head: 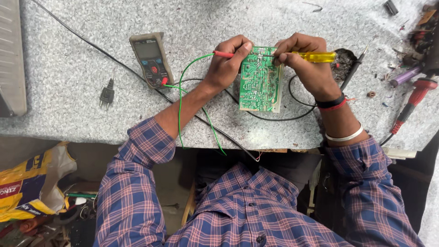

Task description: The person uses a multimeter to test a green circuit board on a workbench. They hold the board with one hand and probe various points with the multimeter leads, occasionally repositioning the board. A second person is visible in the background using a rotary tool on a separate object.

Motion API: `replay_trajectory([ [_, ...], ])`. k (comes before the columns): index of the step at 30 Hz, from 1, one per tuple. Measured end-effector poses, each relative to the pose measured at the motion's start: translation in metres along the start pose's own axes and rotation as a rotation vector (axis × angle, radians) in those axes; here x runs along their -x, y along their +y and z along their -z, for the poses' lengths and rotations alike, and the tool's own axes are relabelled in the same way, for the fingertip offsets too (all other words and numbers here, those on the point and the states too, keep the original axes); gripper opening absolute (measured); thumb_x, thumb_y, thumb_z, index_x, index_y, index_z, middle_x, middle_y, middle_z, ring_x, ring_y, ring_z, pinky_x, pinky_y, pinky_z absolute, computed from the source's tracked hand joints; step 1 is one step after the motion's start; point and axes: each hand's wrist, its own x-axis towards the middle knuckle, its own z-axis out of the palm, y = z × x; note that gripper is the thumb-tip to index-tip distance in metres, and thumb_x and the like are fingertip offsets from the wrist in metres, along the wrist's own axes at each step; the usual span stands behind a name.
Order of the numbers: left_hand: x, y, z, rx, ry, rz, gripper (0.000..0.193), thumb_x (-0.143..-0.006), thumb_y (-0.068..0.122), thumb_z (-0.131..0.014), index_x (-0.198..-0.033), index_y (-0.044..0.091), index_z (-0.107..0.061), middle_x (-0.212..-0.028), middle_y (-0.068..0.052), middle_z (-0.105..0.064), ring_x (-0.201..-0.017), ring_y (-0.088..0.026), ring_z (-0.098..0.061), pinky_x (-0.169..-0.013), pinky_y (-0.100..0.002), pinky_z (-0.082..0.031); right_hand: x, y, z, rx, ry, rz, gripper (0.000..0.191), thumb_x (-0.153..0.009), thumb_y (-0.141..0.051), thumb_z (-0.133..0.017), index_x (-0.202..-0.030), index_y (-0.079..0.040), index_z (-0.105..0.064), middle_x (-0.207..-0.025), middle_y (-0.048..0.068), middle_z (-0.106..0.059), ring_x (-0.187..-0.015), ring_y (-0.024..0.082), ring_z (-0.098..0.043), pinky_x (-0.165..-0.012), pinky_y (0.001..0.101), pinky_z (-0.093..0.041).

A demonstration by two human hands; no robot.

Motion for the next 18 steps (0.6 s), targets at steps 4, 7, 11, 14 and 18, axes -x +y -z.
replay_trajectory([
  [4, -0.0001, -0.0013, 0.0006, -0.041, 0.045, -0.043, 0.028, -0.11, 0.022, -0.054, -0.096, 0.001, -0.065, -0.074, 0.007, -0.049, -0.07, -0.004, -0.042, -0.06, -0.027, -0.037, -0.0002, 0.0026, 0.0014, 0.03, -0.012, 0.02, 0.006, -0.101, 0.001, -0.064, -0.105, 0.002, -0.068, -0.111, 0.009, -0.071, -0.097, 0.012, -0.068, -0.092, 0.028, -0.058],
  [7, 0.0018, -0.001, 0.0005, -0.086, 0.067, -0.045, 0.029, -0.11, 0.023, -0.055, -0.095, 0.001, -0.065, -0.072, 0.006, -0.049, -0.069, -0.004, -0.042, -0.059, -0.027, -0.036, -0.0008, 0.0034, 0.0018, 0.06, -0.031, 0.039, 0.005, -0.102, 0.0, -0.065, -0.106, 0.002, -0.068, -0.11, 0.009, -0.071, -0.097, 0.012, -0.068, -0.092, 0.0279, -0.058],
  [11, 0.0025, 0.0015, -0.0001, -0.087, 0.067, -0.048, 0.029, -0.11, 0.024, -0.054, -0.095, 0.001, -0.064, -0.072, 0.006, -0.05, -0.068, -0.004, -0.043, -0.059, -0.028, -0.037, -0.0016, 0.0023, 0.0007, 0.062, -0.043, 0.054, 0.005, -0.103, -0.001, -0.067, -0.106, 0.002, -0.068, -0.11, 0.008, -0.071, -0.097, 0.011, -0.067, -0.092, 0.0277, -0.057],
  [14, 0.002, 0.0017, -0.0006, -0.077, 0.062, -0.056, 0.029, -0.11, 0.024, -0.054, -0.094, 0.001, -0.064, -0.072, 0.006, -0.051, -0.068, -0.004, -0.044, -0.059, -0.028, -0.037, -0.0006, 0.0011, -0.0001, 0.103, -0.036, 0.055, 0.006, -0.103, -0.002, -0.066, -0.107, 0.002, -0.068, -0.112, 0.008, -0.07, -0.098, 0.011, -0.068, -0.093, 0.0275, -0.057],
  [18, 0.0022, -0.0011, 0.0008, -0.07, 0.056, -0.028, 0.028, -0.109, 0.022, -0.054, -0.095, 0.0, -0.064, -0.072, 0.006, -0.049, -0.069, -0.004, -0.042, -0.059, -0.028, -0.036, -0.0011, 0.0005, 0.0, 0.072, -0.037, 0.045, 0.006, -0.102, -0.002, -0.067, -0.107, 0.002, -0.069, -0.111, 0.008, -0.071, -0.098, 0.011, -0.067, -0.091, 0.0274, -0.057],
])
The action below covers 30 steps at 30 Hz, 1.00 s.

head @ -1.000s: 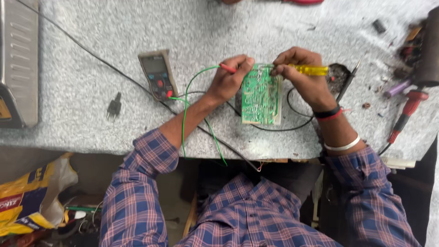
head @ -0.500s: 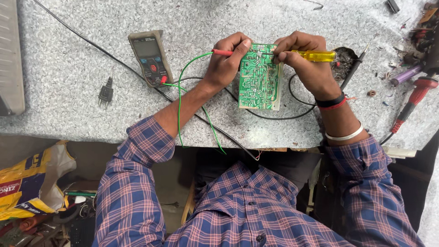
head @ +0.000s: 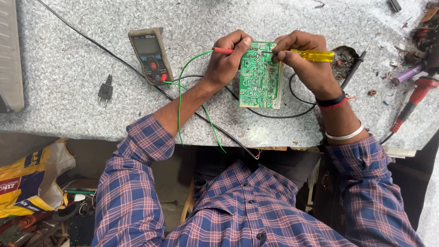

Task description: The person uses a multimeter to test a green circuit board on a workbench. They hold the board with one hand and probe various points with the multimeter leads, occasionally repositioning the board. A second person is visible in the background using a rotary tool on a separate object.

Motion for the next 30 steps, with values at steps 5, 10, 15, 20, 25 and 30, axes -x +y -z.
replay_trajectory([
  [5, -0.001, 0.002, -0.002, -0.03, 0.023, -0.037, 0.027, -0.109, 0.022, -0.055, -0.094, 0.001, -0.063, -0.072, 0.004, -0.049, -0.069, -0.005, -0.044, -0.061, -0.029, -0.039, 0.0, -0.002, 0.0, 0.021, 0.012, 0.0, 0.009, -0.101, -0.002, -0.066, -0.107, 0.003, -0.069, -0.108, 0.008, -0.072, -0.096, 0.011, -0.068, -0.09, 0.0276, -0.057],
  [10, 0.003, 0.017, -0.008, -0.16, 0.058, -0.078, 0.027, -0.107, 0.024, -0.056, -0.094, 0.002, -0.062, -0.071, 0.002, -0.05, -0.068, -0.007, -0.046, -0.061, -0.03, -0.041, 0.0, -0.005, 0.001, 0.026, 0.033, -0.048, 0.009, -0.098, -0.002, -0.067, -0.105, 0.002, -0.07, -0.101, 0.006, -0.072, -0.094, 0.011, -0.069, -0.087, 0.0274, -0.057],
  [15, 0.006, 0.029, -0.013, -0.189, 0.068, -0.054, 0.026, -0.106, 0.024, -0.054, -0.095, 0.002, -0.063, -0.069, 0.001, -0.05, -0.066, -0.008, -0.046, -0.059, -0.031, -0.041, 0.001, -0.006, 0.001, 0.04, 0.039, -0.05, 0.009, -0.097, -0.003, -0.067, -0.104, 0.001, -0.07, -0.096, 0.004, -0.072, -0.091, 0.01, -0.067, -0.085, 0.0267, -0.056],
  [20, 0.008, 0.031, -0.014, -0.209, 0.049, -0.052, 0.028, -0.107, 0.025, -0.054, -0.092, 0.003, -0.061, -0.067, 0.0, -0.05, -0.064, -0.008, -0.046, -0.058, -0.032, -0.04, 0.005, -0.007, 0.003, 0.036, 0.028, -0.018, 0.009, -0.097, -0.005, -0.066, -0.103, 0.0, -0.07, -0.094, 0.003, -0.072, -0.089, 0.009, -0.067, -0.082, 0.0263, -0.056],
  [25, 0.009, 0.032, -0.014, -0.235, 0.055, -0.052, 0.029, -0.107, 0.026, -0.053, -0.091, 0.003, -0.06, -0.066, -0.001, -0.049, -0.063, -0.008, -0.046, -0.057, -0.033, -0.039, 0.003, -0.006, 0.007, 0.051, 0.057, -0.011, 0.009, -0.097, -0.005, -0.066, -0.102, 0.0, -0.071, -0.093, 0.002, -0.072, -0.087, 0.008, -0.066, -0.079, 0.0254, -0.054],
  [30, 0.008, 0.034, -0.016, -0.265, 0.061, -0.038, 0.031, -0.106, 0.028, -0.054, -0.088, 0.003, -0.059, -0.064, -0.002, -0.046, -0.061, -0.009, -0.045, -0.056, -0.033, -0.038, 0.004, -0.002, 0.008, 0.036, 0.078, -0.028, 0.01, -0.096, -0.004, -0.065, -0.102, 0.0, -0.071, -0.092, 0.001, -0.072, -0.086, 0.007, -0.066, -0.079, 0.0248, -0.055],
])
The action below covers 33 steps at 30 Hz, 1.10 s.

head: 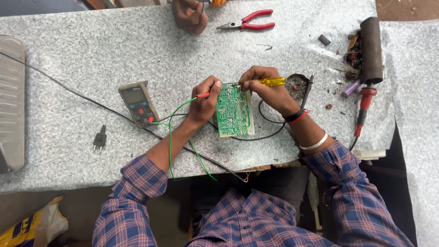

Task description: The person uses a multimeter to test a green circuit board on a workbench. They hold the board with one hand and probe various points with the multimeter leads, occasionally repositioning the board. A second person is visible in the background using a rotary tool on a separate object.

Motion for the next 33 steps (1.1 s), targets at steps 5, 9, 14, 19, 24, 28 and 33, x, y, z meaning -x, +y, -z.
replay_trajectory([
  [5, -0.001, 0.001, -0.002, 0.002, 0.004, -0.016, 0.031, -0.106, 0.027, -0.054, -0.087, 0.003, -0.058, -0.064, -0.002, -0.046, -0.06, -0.01, -0.044, -0.056, -0.034, -0.039, 0.0, -0.002, 0.0, 0.04, 0.003, 0.003, 0.011, -0.095, -0.004, -0.065, -0.102, 0.0, -0.072, -0.091, 0.001, -0.072, -0.085, 0.008, -0.066, -0.078, 0.0248, -0.055],
  [9, 0.0, 0.002, -0.001, 0.017, -0.004, -0.016, 0.032, -0.106, 0.029, -0.054, -0.087, 0.003, -0.058, -0.063, -0.002, -0.045, -0.06, -0.011, -0.043, -0.056, -0.034, -0.038, 0.0, -0.006, 0.0, 0.023, -0.005, -0.014, 0.011, -0.096, -0.004, -0.064, -0.102, 0.0, -0.072, -0.089, 0.001, -0.072, -0.084, 0.007, -0.066, -0.076, 0.0248, -0.054],
  [14, -0.002, 0.005, 0.001, -0.024, 0.003, 0.004, 0.032, -0.104, 0.03, -0.055, -0.087, 0.003, -0.059, -0.062, -0.002, -0.048, -0.059, -0.01, -0.045, -0.054, -0.034, -0.039, -0.002, -0.008, -0.001, 0.041, -0.005, 0.006, 0.011, -0.095, -0.004, -0.063, -0.1, -0.001, -0.071, -0.089, 0.001, -0.071, -0.084, 0.007, -0.066, -0.075, 0.0246, -0.055],
  [19, -0.001, 0.007, 0.008, -0.005, -0.017, 0.016, 0.033, -0.104, 0.03, -0.056, -0.087, 0.002, -0.059, -0.062, -0.003, -0.049, -0.061, -0.01, -0.047, -0.055, -0.033, -0.041, -0.003, -0.01, -0.005, 0.027, -0.008, 0.005, 0.011, -0.096, -0.005, -0.063, -0.101, -0.001, -0.071, -0.09, 0.002, -0.071, -0.085, 0.007, -0.064, -0.076, 0.025, -0.053],
  [24, -0.001, 0.003, 0.011, -0.01, -0.021, -0.01, 0.031, -0.102, 0.03, -0.056, -0.087, 0.002, -0.059, -0.063, -0.003, -0.051, -0.059, -0.011, -0.05, -0.056, -0.034, -0.042, -0.002, -0.01, -0.011, 0.066, 0.0, 0.004, 0.012, -0.095, -0.005, -0.063, -0.102, 0.0, -0.071, -0.09, 0.002, -0.071, -0.085, 0.008, -0.065, -0.077, 0.0254, -0.054],
  [28, 0.001, -0.001, 0.011, -0.011, -0.019, -0.009, 0.033, -0.103, 0.031, -0.058, -0.086, 0.002, -0.059, -0.063, -0.003, -0.052, -0.059, -0.011, -0.049, -0.056, -0.034, -0.042, -0.002, -0.013, -0.012, 0.055, -0.01, -0.016, 0.012, -0.096, -0.005, -0.063, -0.102, 0.001, -0.071, -0.09, 0.002, -0.071, -0.085, 0.008, -0.064, -0.078, 0.0255, -0.054],
  [33, -0.001, 0.001, 0.017, -0.011, -0.081, 0.034, 0.033, -0.1, 0.033, -0.061, -0.086, 0.004, -0.062, -0.062, -0.001, -0.054, -0.059, -0.009, -0.05, -0.054, -0.033, -0.041, -0.003, -0.026, -0.014, 0.042, 0.008, -0.057, 0.012, -0.095, -0.005, -0.063, -0.101, 0.001, -0.071, -0.091, 0.002, -0.071, -0.083, 0.008, -0.065, -0.077, 0.0253, -0.055],
])
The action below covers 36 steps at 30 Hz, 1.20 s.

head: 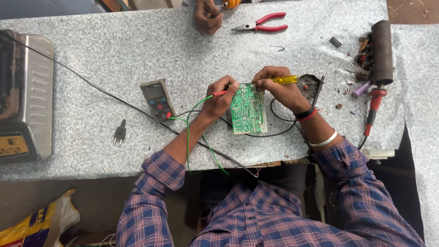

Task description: The person uses a multimeter to test a green circuit board on a workbench. They hold the board with one hand and probe various points with the multimeter leads, occasionally repositioning the board. A second person is visible in the background using a rotary tool on a separate object.

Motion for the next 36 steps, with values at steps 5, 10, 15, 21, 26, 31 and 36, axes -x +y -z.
replay_trajectory([
  [5, -0.007, 0.012, 0.01, 0.045, -0.096, -0.01, 0.034, -0.098, 0.033, -0.068, -0.082, 0.002, -0.063, -0.066, 0.0, -0.056, -0.064, -0.008, -0.049, -0.057, -0.031, -0.042, 0.0, -0.016, -0.007, -0.006, -0.013, 0.021, 0.012, -0.096, -0.005, -0.063, -0.101, 0.001, -0.071, -0.091, 0.002, -0.071, -0.085, 0.007, -0.064, -0.078, 0.0248, -0.054],
  [10, -0.003, 0.031, 0.017, 0.049, -0.212, -0.091, 0.033, -0.089, 0.032, -0.075, -0.085, 0.002, -0.063, -0.071, -0.001, -0.06, -0.067, -0.009, -0.053, -0.059, -0.031, -0.044, 0.005, -0.025, -0.009, -0.024, -0.01, 0.051, 0.011, -0.095, -0.003, -0.062, -0.098, 0.002, -0.071, -0.087, 0.004, -0.071, -0.082, 0.009, -0.065, -0.076, 0.0256, -0.054],
  [15, 0.001, 0.042, 0.026, 0.048, -0.276, -0.138, 0.032, -0.091, 0.033, -0.075, -0.089, 0.002, -0.064, -0.077, -0.002, -0.062, -0.074, -0.01, -0.057, -0.065, -0.03, -0.046, 0.007, -0.032, -0.016, 0.058, 0.012, 0.119, 0.011, -0.093, -0.001, -0.062, -0.096, 0.004, -0.071, -0.086, 0.007, -0.071, -0.08, 0.011, -0.066, -0.075, 0.0269, -0.055],
  [21, 0.002, 0.057, 0.029, 0.143, -0.339, -0.077, 0.028, -0.093, 0.03, -0.072, -0.091, 0.003, -0.064, -0.078, 0.001, -0.063, -0.073, -0.007, -0.054, -0.063, -0.028, -0.044, 0.015, -0.035, -0.02, -0.003, 0.011, 0.138, 0.012, -0.094, 0.001, -0.058, -0.095, 0.004, -0.069, -0.088, 0.008, -0.072, -0.08, 0.01, -0.066, -0.075, 0.0271, -0.056],
  [26, -0.004, 0.062, 0.03, 0.169, -0.364, -0.101, 0.026, -0.095, 0.027, -0.072, -0.089, 0.003, -0.065, -0.077, 0.003, -0.061, -0.073, -0.005, -0.053, -0.063, -0.028, -0.044, 0.011, -0.037, -0.014, 0.052, 0.022, 0.144, 0.012, -0.092, 0.003, -0.059, -0.095, 0.004, -0.07, -0.086, 0.008, -0.072, -0.078, 0.01, -0.065, -0.073, 0.0265, -0.054],
  [31, -0.007, 0.061, 0.031, 0.146, -0.327, -0.081, 0.027, -0.095, 0.029, -0.07, -0.088, 0.004, -0.065, -0.072, 0.004, -0.059, -0.069, -0.005, -0.052, -0.06, -0.028, -0.042, 0.006, -0.037, -0.014, 0.036, 0.032, 0.109, 0.013, -0.093, 0.002, -0.058, -0.096, 0.003, -0.071, -0.085, 0.007, -0.072, -0.079, 0.009, -0.064, -0.074, 0.026, -0.053],
  [36, -0.01, 0.056, 0.031, 0.114, -0.288, -0.102, 0.027, -0.096, 0.028, -0.069, -0.086, 0.003, -0.064, -0.072, 0.003, -0.057, -0.069, -0.006, -0.05, -0.059, -0.028, -0.041, 0.002, -0.037, -0.013, -0.016, 0.009, 0.136, 0.016, -0.092, 0.002, -0.057, -0.096, 0.003, -0.072, -0.088, 0.006, -0.073, -0.08, 0.009, -0.064, -0.075, 0.026, -0.054],
])
